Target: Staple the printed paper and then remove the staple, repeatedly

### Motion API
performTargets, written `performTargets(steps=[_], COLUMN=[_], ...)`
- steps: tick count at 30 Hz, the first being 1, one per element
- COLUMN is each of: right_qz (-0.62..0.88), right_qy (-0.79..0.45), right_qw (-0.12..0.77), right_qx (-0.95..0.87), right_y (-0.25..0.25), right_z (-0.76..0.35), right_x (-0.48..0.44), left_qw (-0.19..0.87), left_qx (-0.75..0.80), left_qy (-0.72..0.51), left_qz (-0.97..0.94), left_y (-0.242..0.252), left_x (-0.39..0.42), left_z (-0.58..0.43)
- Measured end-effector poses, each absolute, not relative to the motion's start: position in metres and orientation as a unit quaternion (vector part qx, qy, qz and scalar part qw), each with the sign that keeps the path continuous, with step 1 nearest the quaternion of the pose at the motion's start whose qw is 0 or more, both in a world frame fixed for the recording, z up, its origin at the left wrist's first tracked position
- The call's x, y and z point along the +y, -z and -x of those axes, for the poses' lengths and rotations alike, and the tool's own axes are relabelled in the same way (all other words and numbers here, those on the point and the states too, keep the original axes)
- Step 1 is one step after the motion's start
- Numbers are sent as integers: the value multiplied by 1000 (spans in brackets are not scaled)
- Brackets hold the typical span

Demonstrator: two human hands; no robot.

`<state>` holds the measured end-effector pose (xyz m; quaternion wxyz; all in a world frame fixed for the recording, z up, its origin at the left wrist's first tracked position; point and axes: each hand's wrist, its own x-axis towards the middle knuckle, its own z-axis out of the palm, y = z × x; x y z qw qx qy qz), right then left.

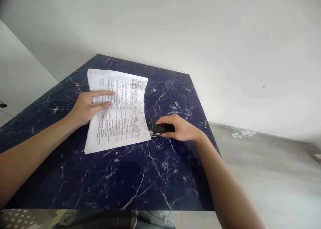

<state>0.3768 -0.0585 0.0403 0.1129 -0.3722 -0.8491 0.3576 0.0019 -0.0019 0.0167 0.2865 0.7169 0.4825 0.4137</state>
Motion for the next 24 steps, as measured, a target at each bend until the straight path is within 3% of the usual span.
performTargets(steps=[24], right_qz=[357], right_qy=[-355], right_qw=[173], right_qx=[-847], right_y=[-41], right_z=[-325], right_x=[-85], left_qw=[276], left_qx=[459], left_qy=[-433], left_qz=[-725], left_y=[-8], left_x=[1], left_z=[-4])
